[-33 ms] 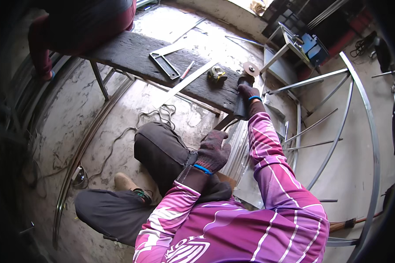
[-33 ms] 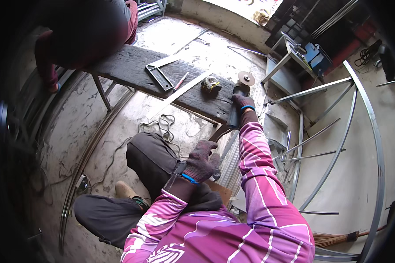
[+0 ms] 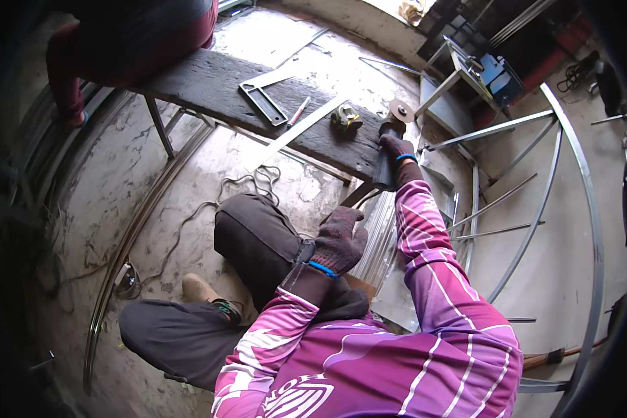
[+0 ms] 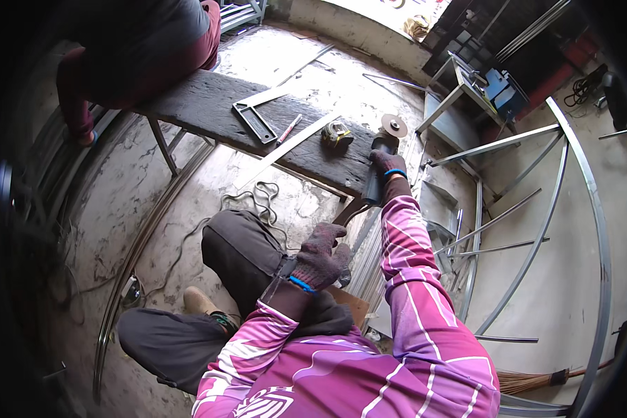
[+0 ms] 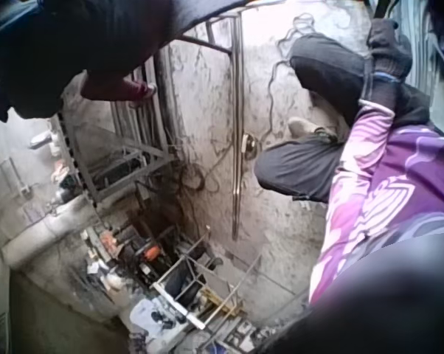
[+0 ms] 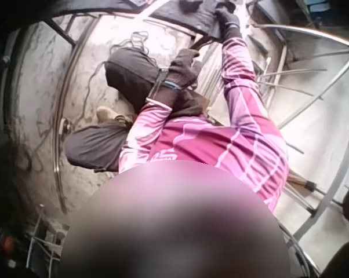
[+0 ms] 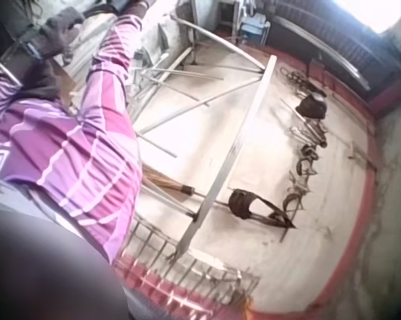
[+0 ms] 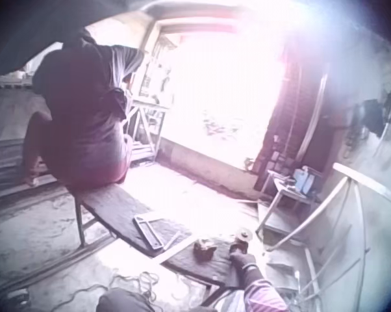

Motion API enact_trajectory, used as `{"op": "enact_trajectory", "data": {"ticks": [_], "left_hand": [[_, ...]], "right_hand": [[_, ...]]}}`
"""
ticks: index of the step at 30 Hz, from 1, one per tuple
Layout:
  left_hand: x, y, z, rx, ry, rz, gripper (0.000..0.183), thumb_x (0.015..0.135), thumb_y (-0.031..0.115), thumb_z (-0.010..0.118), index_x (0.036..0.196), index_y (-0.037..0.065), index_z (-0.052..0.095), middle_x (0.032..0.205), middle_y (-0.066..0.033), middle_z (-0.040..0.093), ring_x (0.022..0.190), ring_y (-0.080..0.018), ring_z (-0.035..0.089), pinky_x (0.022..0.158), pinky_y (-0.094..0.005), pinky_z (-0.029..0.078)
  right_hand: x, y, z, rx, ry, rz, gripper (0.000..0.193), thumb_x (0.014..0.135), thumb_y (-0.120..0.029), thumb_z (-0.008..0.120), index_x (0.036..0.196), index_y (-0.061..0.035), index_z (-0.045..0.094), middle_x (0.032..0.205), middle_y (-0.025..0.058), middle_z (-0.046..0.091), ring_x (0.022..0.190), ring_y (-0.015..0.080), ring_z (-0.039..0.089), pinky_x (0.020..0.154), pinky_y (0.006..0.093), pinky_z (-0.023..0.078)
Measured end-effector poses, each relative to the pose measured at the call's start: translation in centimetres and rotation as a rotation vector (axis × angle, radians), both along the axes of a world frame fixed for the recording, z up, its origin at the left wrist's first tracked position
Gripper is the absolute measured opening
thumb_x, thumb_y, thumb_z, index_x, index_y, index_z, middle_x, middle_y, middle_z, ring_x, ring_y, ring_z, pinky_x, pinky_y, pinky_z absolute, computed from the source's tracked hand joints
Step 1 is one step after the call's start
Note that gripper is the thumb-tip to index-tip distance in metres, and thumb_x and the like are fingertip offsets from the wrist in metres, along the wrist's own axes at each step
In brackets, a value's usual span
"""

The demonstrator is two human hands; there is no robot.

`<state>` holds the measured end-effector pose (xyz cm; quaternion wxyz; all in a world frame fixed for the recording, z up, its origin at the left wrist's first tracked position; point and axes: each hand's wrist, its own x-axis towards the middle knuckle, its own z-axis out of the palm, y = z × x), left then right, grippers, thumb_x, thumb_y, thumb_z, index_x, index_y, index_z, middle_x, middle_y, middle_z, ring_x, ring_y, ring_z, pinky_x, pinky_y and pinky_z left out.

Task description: The person cuts and marks metal strips using an angle grinder, a tape measure, a square, and a pen.

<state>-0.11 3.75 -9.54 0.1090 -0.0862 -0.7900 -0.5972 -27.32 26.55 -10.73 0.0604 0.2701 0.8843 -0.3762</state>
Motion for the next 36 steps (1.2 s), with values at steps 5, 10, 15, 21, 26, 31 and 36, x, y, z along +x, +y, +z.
{"op": "enact_trajectory", "data": {"ticks": [5, 10, 15, 21, 26, 31, 36], "left_hand": [[-0.4, 1.7, 1.7, 0.061, 0.066, -0.068, 0.026, 0.084, 0.015, 0.069, 0.107, 0.002, 0.068, 0.108, -0.0208, 0.067, 0.100, -0.0407, 0.067, 0.088, -0.0464, 0.056], [-0.2, 1.9, 2.8, 0.085, 0.066, -0.088, 0.024, 0.084, 0.013, 0.068, 0.105, 0.002, 0.068, 0.105, -0.0208, 0.067, 0.096, -0.0400, 0.068, 0.083, -0.0458, 0.057], [-0.2, 1.3, 2.7, 0.090, 0.074, -0.076, 0.023, 0.085, 0.012, 0.068, 0.105, 0.001, 0.068, 0.104, -0.0212, 0.067, 0.093, -0.0401, 0.068, 0.081, -0.0462, 0.057], [-0.1, 1.5, 2.8, 0.095, 0.096, -0.081, 0.020, 0.085, 0.011, 0.066, 0.103, 0.001, 0.068, 0.101, -0.0225, 0.067, 0.094, -0.0417, 0.068, 0.082, -0.0457, 0.057], [0.1, 0.7, 3.6, 0.084, 0.065, -0.121, 0.020, 0.086, 0.008, 0.065, 0.104, -0.001, 0.068, 0.100, -0.0229, 0.068, 0.095, -0.0407, 0.068, 0.083, -0.0439, 0.056], [0.6, -0.3, 3.9, 0.104, 0.232, -0.046, 0.018, 0.084, 0.001, 0.066, 0.102, -0.002, 0.068, 0.096, -0.0215, 0.067, 0.092, -0.0381, 0.068, 0.081, -0.0414, 0.056], [1.4, -4.1, 8.1, 0.124, 0.338, 0.124, 0.020, 0.082, -0.004, 0.066, 0.101, 0.001, 0.067, 0.096, -0.0155, 0.066, 0.088, -0.0307, 0.068, 0.080, -0.0384, 0.056]], "right_hand": [[2.1, 3.8, 4.3, 0.210, 0.093, 0.034, 0.082, 0.064, -0.053, 0.077, 0.112, 0.0125, 0.070, 0.113, 0.0304, 0.071, 0.107, 0.0387, 0.071, 0.093, 0.0416, 0.055], [2.5, 4.9, 4.4, 0.217, 0.113, 0.025, 0.088, 0.066, -0.059, 0.077, 0.115, 0.0130, 0.069, 0.115, 0.0321, 0.070, 0.110, 0.0405, 0.070, 0.096, 0.0436, 0.054], [4.9, 1.3, 7.7, 0.500, 0.046, 0.055, 0.088, 0.069, -0.063, 0.076, 0.122, 0.0064, 0.068, 0.117, 0.0288, 0.070, 0.111, 0.0402, 0.069, 0.097, 0.0443, 0.053], [4.0, -5.8, 12.0, 0.559, 0.806, 0.323, 0.042, 0.081, -0.033, 0.074, 0.115, -0.0087, 0.072, 0.107, 0.0166, 0.069, 0.099, 0.0312, 0.069, 0.092, 0.0408, 0.054], [-1.1, -11.2, 13.0, 0.592, 0.147, 0.501, 0.074, 0.076, -0.048, 0.073, 0.145, -0.0244, 0.057, 0.137, 0.0215, 0.060, 0.126, 0.0384, 0.060, 0.109, 0.0444, 0.048], [-3.8, -9.5, 7.3, 0.466, 0.140, 0.623, 0.084, 0.070, -0.042, 0.076, 0.146, -0.0148, 0.054, 0.124, 0.0248, 0.068, 0.114, 0.0314, 0.069, 0.099, 0.0412, 0.054], [3.6, -11.9, 8.1, -0.804, 0.433, 0.344, 0.076, 0.075, -0.006, 0.078, 0.142, 0.0023, 0.043, 0.086, 0.0147, 0.067, 0.067, 0.0255, 0.069, 0.060, 0.0359, 0.058]]}}
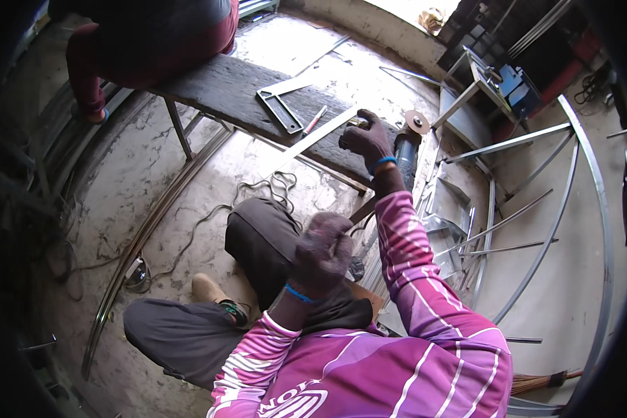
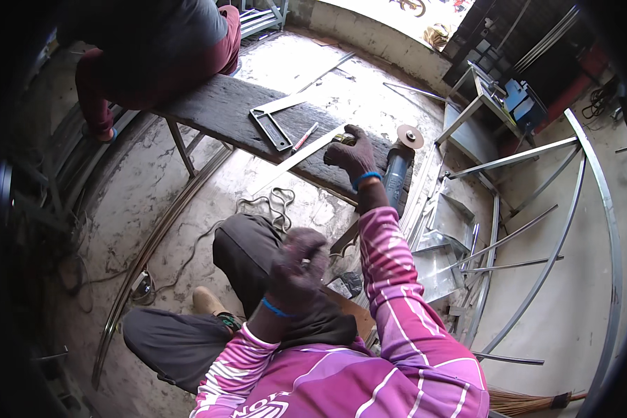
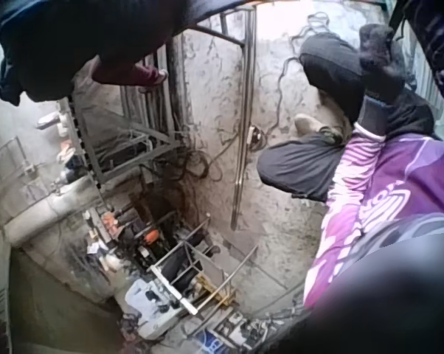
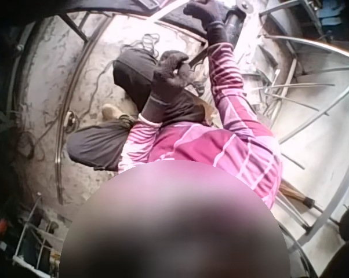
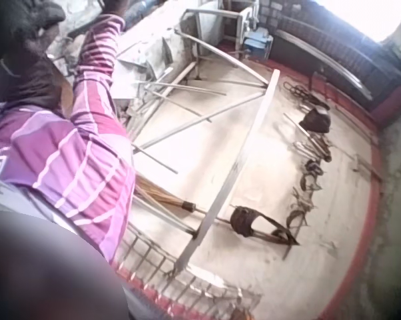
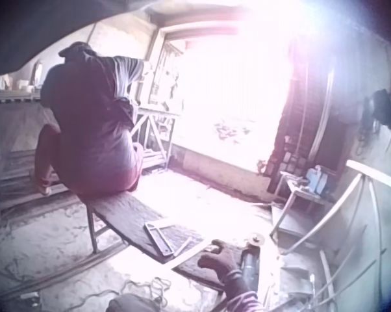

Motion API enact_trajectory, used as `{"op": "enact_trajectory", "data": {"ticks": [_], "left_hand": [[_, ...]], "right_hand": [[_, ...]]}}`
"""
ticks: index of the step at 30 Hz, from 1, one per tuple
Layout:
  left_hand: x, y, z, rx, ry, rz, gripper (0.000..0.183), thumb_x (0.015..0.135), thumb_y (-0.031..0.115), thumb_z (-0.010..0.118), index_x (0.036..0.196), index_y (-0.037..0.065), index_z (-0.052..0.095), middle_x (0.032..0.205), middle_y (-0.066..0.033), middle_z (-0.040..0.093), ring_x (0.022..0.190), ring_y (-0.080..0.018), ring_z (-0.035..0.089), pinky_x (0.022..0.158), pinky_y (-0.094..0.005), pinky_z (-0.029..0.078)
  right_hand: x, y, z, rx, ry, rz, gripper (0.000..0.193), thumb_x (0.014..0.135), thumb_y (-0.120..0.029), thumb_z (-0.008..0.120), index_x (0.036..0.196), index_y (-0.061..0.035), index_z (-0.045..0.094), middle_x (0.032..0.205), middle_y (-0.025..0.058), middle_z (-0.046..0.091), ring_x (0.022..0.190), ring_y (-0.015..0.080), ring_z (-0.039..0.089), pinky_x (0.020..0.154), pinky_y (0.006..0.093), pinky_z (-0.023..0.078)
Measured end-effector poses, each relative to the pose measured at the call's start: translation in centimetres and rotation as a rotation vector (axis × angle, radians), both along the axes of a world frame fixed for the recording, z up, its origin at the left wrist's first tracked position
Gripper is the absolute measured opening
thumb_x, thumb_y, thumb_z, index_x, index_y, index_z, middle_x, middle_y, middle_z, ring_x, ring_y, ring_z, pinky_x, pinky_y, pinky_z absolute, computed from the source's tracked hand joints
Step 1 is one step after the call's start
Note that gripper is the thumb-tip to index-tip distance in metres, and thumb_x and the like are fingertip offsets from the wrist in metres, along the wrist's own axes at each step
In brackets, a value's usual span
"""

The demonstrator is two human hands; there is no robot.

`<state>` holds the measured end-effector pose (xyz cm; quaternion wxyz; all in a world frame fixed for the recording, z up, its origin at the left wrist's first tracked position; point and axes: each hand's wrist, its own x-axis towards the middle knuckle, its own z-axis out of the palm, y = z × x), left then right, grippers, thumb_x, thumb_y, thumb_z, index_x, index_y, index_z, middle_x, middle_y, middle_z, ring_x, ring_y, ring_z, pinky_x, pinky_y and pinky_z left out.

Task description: The person cuts and marks metal strips using an angle grinder, a tape measure, a square, and a pen.

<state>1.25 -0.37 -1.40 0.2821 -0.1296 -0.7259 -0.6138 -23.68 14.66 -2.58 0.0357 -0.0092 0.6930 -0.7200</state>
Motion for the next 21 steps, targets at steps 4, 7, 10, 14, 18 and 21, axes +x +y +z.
{"op": "enact_trajectory", "data": {"ticks": [4, 7, 10, 14, 18, 21], "left_hand": [[-0.1, -4.7, 3.8, 0.047, -0.156, 0.192, 0.035, 0.089, 0.002, 0.068, 0.124, 0.002, 0.061, 0.102, -0.0154, 0.064, 0.086, -0.0273, 0.066, 0.080, -0.0392, 0.054], [-0.7, -7.6, 1.5, -0.025, -0.201, 0.223, 0.030, 0.096, 0.004, 0.064, 0.126, 0.001, 0.062, 0.111, -0.0172, 0.066, 0.096, -0.0300, 0.068, 0.088, -0.0385, 0.054], [1.2, -8.9, 1.6, 0.345, -0.281, 0.042, 0.029, 0.099, 0.001, 0.059, 0.128, 0.000, 0.061, 0.121, -0.0112, 0.066, 0.112, -0.0206, 0.064, 0.099, -0.0346, 0.050], [2.8, -11.7, 0.8, 0.347, -0.399, -0.007, 0.030, 0.097, -0.003, 0.059, 0.126, 0.001, 0.061, 0.119, -0.0085, 0.065, 0.109, -0.0152, 0.062, 0.096, -0.0313, 0.050], [3.0, -12.8, -0.9, 0.339, -0.485, -0.067, 0.036, 0.090, -0.009, 0.059, 0.124, 0.002, 0.061, 0.112, -0.0027, 0.064, 0.096, -0.0099, 0.058, 0.088, -0.0255, 0.049], [2.6, -11.8, -0.8, 0.330, -0.427, -0.050, 0.038, 0.087, -0.010, 0.060, 0.123, 0.003, 0.062, 0.110, 0.0003, 0.063, 0.092, -0.0078, 0.055, 0.086, -0.0234, 0.047]], "right_hand": [[10.0, -4.2, 3.6, -0.271, 0.179, 0.179, 0.068, 0.074, 0.012, 0.079, 0.127, -0.0099, 0.043, 0.094, 0.0096, 0.062, 0.083, 0.0241, 0.071, 0.068, 0.0389, 0.064], [15.2, -8.5, 5.0, -0.288, 0.419, 0.376, 0.075, 0.067, 0.005, 0.088, 0.126, -0.0130, 0.046, 0.118, 0.0080, 0.054, 0.110, 0.0198, 0.061, 0.089, 0.0348, 0.058], [15.9, -9.6, 5.1, 0.119, 0.801, 0.353, 0.077, 0.061, -0.012, 0.095, 0.124, -0.0110, 0.051, 0.122, 0.0117, 0.052, 0.117, 0.0267, 0.053, 0.097, 0.0393, 0.048], [18.0, -11.3, 4.0, 0.205, 0.855, 0.387, 0.077, 0.062, -0.018, 0.096, 0.125, -0.0095, 0.053, 0.125, 0.0196, 0.051, 0.117, 0.0388, 0.055, 0.097, 0.0454, 0.049], [18.6, -11.3, 3.5, 0.291, 0.851, 0.397, 0.075, 0.064, -0.021, 0.094, 0.126, -0.0087, 0.055, 0.122, 0.0227, 0.056, 0.117, 0.0438, 0.056, 0.092, 0.0493, 0.052], [18.2, -10.6, 3.7, 0.324, 0.840, 0.414, 0.072, 0.063, -0.021, 0.094, 0.124, -0.0079, 0.058, 0.118, 0.0223, 0.059, 0.117, 0.0433, 0.056, 0.092, 0.0491, 0.052]]}}
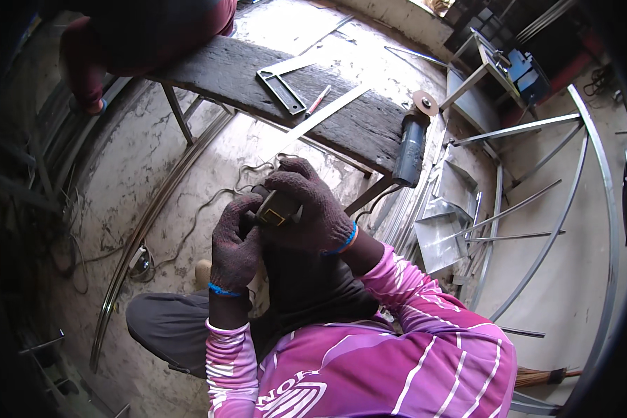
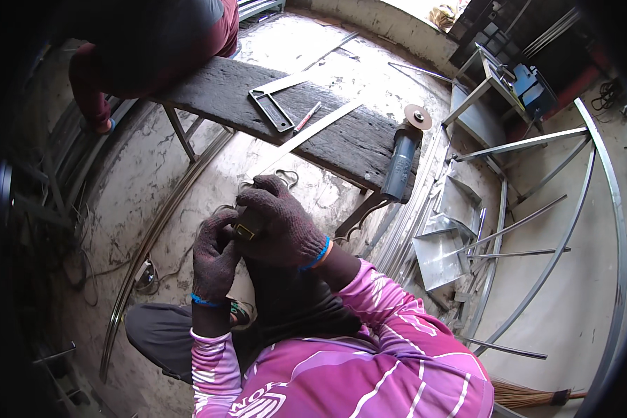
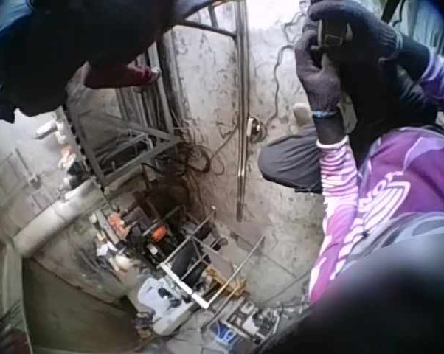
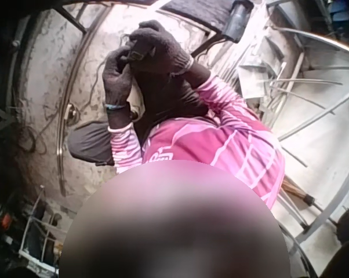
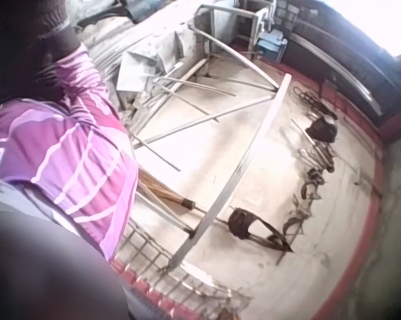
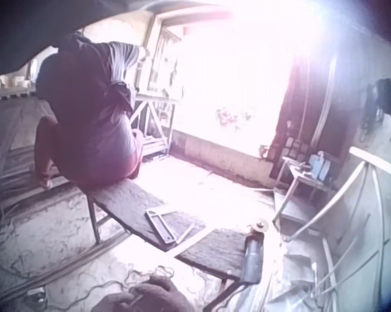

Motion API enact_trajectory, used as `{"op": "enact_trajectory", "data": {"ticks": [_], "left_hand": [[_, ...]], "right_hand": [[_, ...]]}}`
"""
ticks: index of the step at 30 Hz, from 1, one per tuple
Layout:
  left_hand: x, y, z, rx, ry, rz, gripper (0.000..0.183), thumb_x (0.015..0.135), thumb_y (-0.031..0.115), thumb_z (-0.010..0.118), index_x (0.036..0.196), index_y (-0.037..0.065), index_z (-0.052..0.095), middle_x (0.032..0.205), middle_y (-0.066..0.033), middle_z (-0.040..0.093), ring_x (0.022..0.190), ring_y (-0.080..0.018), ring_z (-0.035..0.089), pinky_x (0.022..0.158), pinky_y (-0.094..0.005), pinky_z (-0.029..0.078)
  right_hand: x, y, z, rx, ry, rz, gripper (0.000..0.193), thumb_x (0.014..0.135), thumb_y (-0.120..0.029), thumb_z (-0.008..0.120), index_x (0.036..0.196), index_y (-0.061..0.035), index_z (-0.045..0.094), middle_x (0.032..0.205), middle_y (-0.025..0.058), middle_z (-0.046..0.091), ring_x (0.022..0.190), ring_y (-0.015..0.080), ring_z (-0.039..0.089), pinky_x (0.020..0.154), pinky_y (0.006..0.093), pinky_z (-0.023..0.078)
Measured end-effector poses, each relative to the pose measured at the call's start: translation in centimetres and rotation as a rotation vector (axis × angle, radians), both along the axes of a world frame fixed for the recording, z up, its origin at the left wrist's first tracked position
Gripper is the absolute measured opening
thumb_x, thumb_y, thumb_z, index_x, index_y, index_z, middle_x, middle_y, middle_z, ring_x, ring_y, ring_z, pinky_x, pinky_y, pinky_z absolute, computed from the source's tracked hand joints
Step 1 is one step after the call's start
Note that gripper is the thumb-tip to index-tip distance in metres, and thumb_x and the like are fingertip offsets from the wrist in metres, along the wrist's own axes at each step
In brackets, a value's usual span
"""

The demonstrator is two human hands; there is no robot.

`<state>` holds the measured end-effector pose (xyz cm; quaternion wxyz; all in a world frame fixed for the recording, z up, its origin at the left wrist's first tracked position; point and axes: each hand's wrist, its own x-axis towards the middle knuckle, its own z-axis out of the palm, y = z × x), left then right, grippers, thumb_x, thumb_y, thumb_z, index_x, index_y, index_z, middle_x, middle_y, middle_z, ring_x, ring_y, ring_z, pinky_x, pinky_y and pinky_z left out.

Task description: The person cuts and marks metal strips using an angle grinder, a tape measure, a square, and a pen.

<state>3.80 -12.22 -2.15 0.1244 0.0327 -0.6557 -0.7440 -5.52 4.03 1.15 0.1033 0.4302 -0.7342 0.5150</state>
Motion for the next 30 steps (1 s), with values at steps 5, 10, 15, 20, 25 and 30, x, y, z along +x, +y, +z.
{"op": "enact_trajectory", "data": {"ticks": [5, 10, 15, 20, 25, 30], "left_hand": [[-1.7, 0.1, 1.3, -0.049, -0.025, 0.047, 0.034, 0.080, -0.007, 0.057, 0.111, 0.004, 0.065, 0.094, 0.0013, 0.060, 0.081, -0.0051, 0.053, 0.075, -0.0215, 0.047], [-6.6, -4.8, -0.5, -0.173, -0.206, 0.008, 0.014, 0.083, 0.002, 0.063, 0.097, 0.002, 0.064, 0.085, -0.0007, 0.062, 0.076, -0.0078, 0.056, 0.071, -0.0234, 0.049], [-12.4, -6.6, -4.3, -0.219, -0.336, -0.120, 0.009, 0.081, 0.007, 0.066, 0.088, 0.001, 0.065, 0.078, -0.0014, 0.063, 0.073, -0.0095, 0.058, 0.069, -0.0264, 0.049], [-15.5, -5.7, -6.6, -0.360, -0.287, -0.110, 0.013, 0.080, 0.014, 0.070, 0.086, 0.002, 0.069, 0.081, -0.0060, 0.069, 0.075, -0.0129, 0.063, 0.073, -0.0302, 0.052], [-16.4, -3.6, -6.9, -0.219, -0.386, -0.067, 0.013, 0.084, 0.008, 0.069, 0.094, 0.002, 0.063, 0.082, -0.0064, 0.067, 0.067, -0.0127, 0.064, 0.063, -0.0283, 0.054], [-16.6, -2.5, -7.7, 0.088, -0.423, -0.024, 0.011, 0.085, 0.003, 0.066, 0.094, 0.002, 0.059, 0.080, -0.0098, 0.067, 0.062, -0.0165, 0.068, 0.059, -0.0300, 0.058]], "right_hand": [[-6.1, 3.5, -1.3, -0.007, 0.070, -0.095, 0.066, 0.066, -0.011, 0.092, 0.123, -0.0082, 0.058, 0.119, 0.0161, 0.055, 0.111, 0.0318, 0.057, 0.091, 0.0398, 0.053], [-18.4, 10.2, -2.6, 0.201, 0.191, -0.208, 0.063, 0.069, -0.010, 0.092, 0.121, -0.0088, 0.056, 0.114, 0.0118, 0.054, 0.106, 0.0263, 0.058, 0.090, 0.0356, 0.053], [-24.7, 13.6, -2.9, 0.428, 0.162, -0.347, 0.063, 0.073, -0.017, 0.092, 0.123, -0.0101, 0.054, 0.116, 0.0139, 0.054, 0.107, 0.0288, 0.058, 0.094, 0.0365, 0.053], [-26.8, 14.3, -5.3, 0.545, 0.047, -0.519, 0.063, 0.072, -0.023, 0.092, 0.122, -0.0103, 0.055, 0.115, 0.0164, 0.056, 0.109, 0.0328, 0.058, 0.096, 0.0383, 0.051], [-27.5, 16.1, -7.0, 0.529, 0.007, -0.548, 0.067, 0.070, -0.030, 0.092, 0.123, -0.0108, 0.055, 0.120, 0.0180, 0.054, 0.112, 0.0327, 0.057, 0.100, 0.0394, 0.050], [-27.6, 15.9, -6.9, 0.538, 0.004, -0.532, 0.068, 0.070, -0.030, 0.092, 0.124, -0.0106, 0.055, 0.122, 0.0176, 0.053, 0.112, 0.0324, 0.058, 0.100, 0.0394, 0.051]]}}
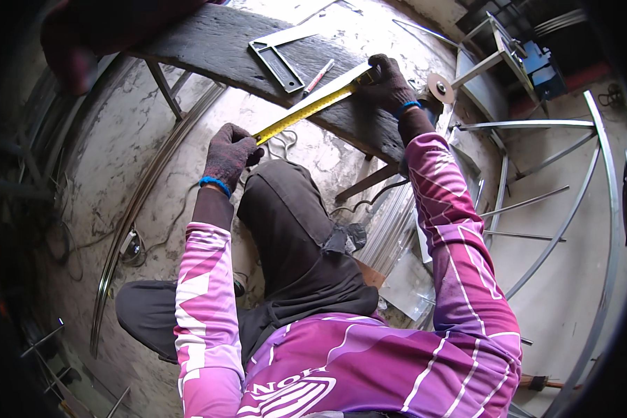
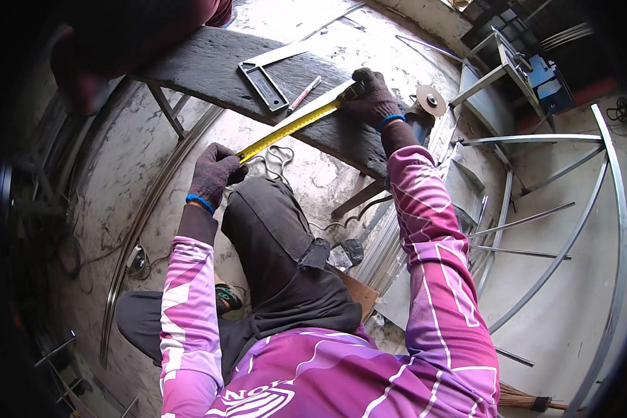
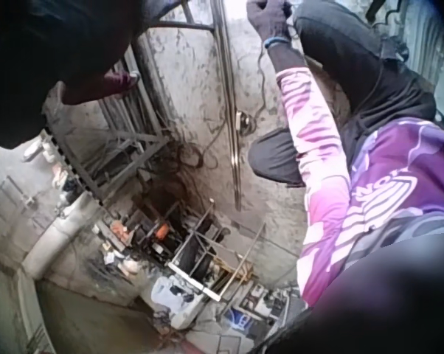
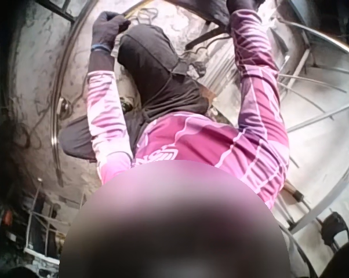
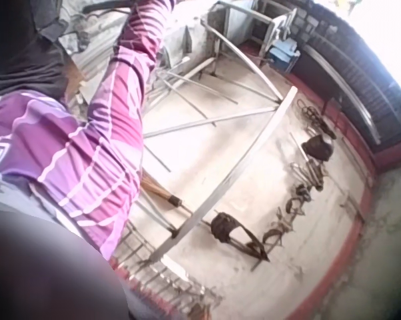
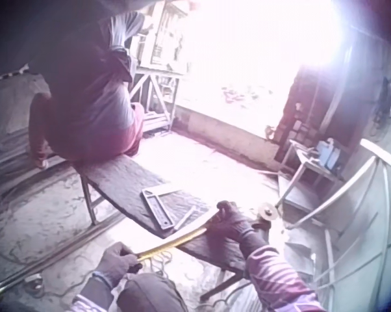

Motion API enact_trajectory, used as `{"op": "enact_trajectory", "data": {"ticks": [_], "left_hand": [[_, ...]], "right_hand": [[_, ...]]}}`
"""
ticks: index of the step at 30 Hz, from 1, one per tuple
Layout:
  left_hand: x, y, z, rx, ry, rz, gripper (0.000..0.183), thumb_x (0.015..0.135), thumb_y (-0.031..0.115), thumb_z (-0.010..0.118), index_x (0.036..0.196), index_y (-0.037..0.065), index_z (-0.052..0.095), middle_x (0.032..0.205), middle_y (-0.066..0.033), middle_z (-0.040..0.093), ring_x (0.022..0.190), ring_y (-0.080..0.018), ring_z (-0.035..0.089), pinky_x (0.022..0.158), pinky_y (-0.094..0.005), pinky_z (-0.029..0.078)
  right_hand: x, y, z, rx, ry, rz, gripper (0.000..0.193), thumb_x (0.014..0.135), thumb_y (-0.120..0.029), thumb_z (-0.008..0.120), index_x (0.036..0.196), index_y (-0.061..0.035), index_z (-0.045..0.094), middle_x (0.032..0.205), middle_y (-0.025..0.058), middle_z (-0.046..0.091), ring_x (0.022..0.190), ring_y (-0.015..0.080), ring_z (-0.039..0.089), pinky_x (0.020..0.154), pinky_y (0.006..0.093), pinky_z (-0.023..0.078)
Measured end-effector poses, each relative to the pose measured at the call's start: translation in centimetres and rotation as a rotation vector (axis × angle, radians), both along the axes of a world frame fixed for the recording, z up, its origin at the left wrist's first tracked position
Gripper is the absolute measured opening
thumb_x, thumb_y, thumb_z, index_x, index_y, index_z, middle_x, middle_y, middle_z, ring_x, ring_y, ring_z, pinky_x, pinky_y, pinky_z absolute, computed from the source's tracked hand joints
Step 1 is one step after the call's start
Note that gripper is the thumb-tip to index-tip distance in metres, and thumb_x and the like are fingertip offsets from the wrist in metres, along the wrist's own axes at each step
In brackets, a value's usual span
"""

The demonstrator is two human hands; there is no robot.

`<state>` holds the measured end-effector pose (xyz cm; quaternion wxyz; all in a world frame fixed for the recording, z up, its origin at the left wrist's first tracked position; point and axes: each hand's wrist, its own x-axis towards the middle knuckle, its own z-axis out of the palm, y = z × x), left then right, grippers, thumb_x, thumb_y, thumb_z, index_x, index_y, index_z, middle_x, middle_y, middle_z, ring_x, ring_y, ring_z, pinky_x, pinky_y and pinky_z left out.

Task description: The person cuts and marks metal strips using an angle grinder, a tape measure, a square, and a pen.

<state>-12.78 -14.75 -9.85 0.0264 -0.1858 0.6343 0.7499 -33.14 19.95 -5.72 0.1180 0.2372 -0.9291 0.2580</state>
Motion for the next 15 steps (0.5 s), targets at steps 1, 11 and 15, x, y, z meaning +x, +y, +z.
{"op": "enact_trajectory", "data": {"ticks": [1, 11, 15], "left_hand": [[-0.1, 0.2, 0.0, 0.021, 0.005, 0.018, 0.011, 0.085, 0.002, 0.065, 0.093, 0.002, 0.058, 0.079, -0.0095, 0.067, 0.062, -0.0170, 0.068, 0.059, -0.0301, 0.059], [5.9, -2.7, -1.7, 0.048, 0.103, 0.137, 0.011, 0.083, -0.002, 0.061, 0.090, 0.005, 0.055, 0.077, -0.0058, 0.059, 0.059, -0.0154, 0.064, 0.057, -0.0285, 0.058], [11.4, -6.2, -1.2, 0.047, 0.057, 0.152, 0.013, 0.085, 0.000, 0.063, 0.098, 0.002, 0.061, 0.085, -0.0052, 0.062, 0.065, -0.0150, 0.066, 0.062, -0.0283, 0.060]], "right_hand": [[0.2, 0.0, 0.2, 0.004, -0.017, -0.018, 0.069, 0.070, -0.030, 0.092, 0.125, -0.0106, 0.055, 0.122, 0.0172, 0.053, 0.113, 0.0322, 0.058, 0.100, 0.0390, 0.051], [4.4, -2.8, 1.3, -0.015, -0.048, -0.009, 0.058, 0.069, -0.023, 0.090, 0.118, -0.0061, 0.064, 0.118, 0.0183, 0.056, 0.107, 0.0346, 0.062, 0.094, 0.0411, 0.055], [6.2, -4.3, 2.4, 0.056, 0.109, 0.173, 0.051, 0.073, -0.018, 0.088, 0.116, -0.0055, 0.064, 0.110, 0.0184, 0.059, 0.104, 0.0362, 0.062, 0.090, 0.0414, 0.055]]}}
